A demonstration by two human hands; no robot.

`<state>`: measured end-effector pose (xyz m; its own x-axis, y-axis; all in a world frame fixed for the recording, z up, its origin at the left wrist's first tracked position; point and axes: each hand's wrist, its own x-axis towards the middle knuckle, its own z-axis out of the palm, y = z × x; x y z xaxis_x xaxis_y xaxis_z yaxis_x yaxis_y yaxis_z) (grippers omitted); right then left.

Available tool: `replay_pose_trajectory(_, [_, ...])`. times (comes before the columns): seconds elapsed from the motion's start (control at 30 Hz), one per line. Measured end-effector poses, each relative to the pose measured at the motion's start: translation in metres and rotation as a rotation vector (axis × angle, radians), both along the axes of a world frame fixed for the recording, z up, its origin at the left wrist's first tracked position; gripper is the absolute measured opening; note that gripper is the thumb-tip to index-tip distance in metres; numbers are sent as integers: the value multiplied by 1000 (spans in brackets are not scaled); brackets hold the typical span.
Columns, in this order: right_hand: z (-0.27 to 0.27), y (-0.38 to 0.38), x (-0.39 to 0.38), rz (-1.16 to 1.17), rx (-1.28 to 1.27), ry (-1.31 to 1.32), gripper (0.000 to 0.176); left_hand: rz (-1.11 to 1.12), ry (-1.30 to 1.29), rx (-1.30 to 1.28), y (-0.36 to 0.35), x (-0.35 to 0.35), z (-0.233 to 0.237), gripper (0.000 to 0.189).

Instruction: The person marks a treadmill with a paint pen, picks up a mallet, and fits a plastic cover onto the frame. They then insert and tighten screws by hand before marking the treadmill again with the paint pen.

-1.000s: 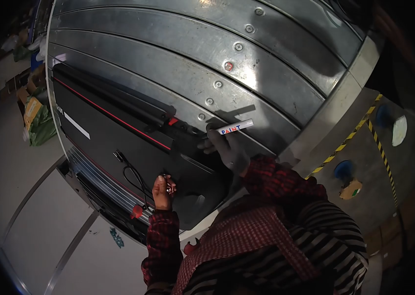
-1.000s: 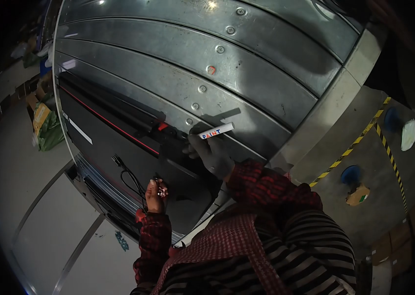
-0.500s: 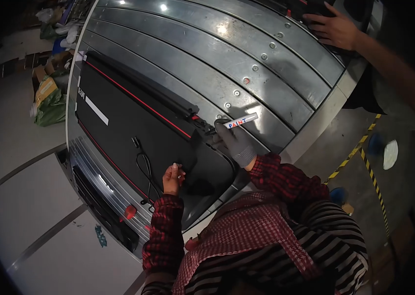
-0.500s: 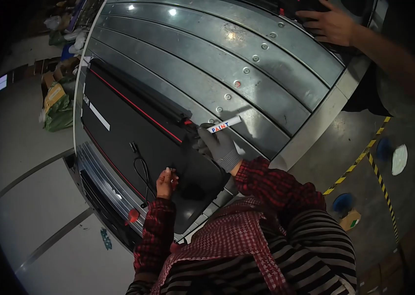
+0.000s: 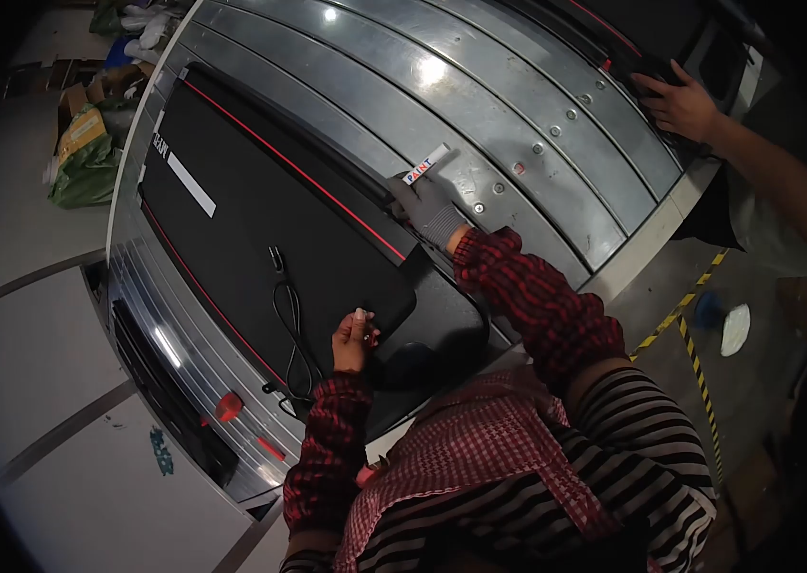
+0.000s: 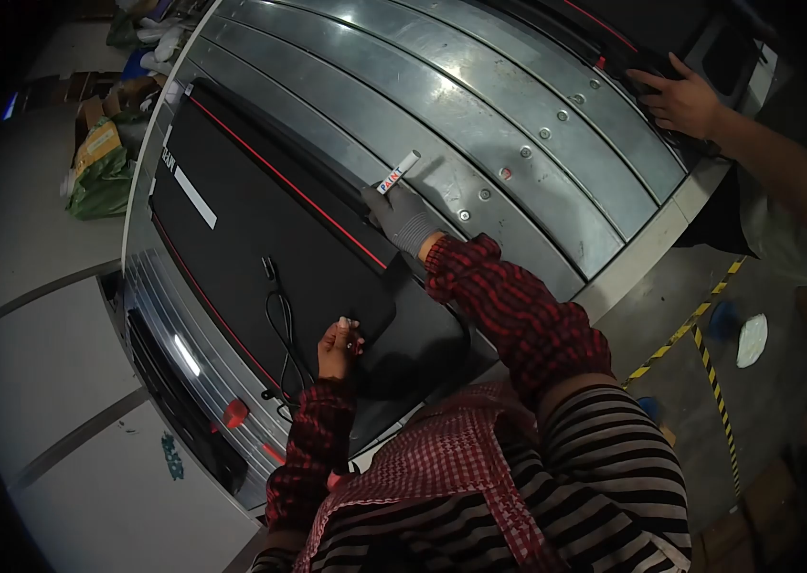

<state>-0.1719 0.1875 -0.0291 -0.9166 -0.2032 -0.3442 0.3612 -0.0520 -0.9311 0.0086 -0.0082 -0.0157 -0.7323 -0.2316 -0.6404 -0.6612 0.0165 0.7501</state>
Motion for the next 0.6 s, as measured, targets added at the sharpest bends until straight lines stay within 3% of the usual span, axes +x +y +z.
replay_pose_trajectory(0.6, [12,7,5,68,141,149,32,64,28,50,0,3,-4,30])
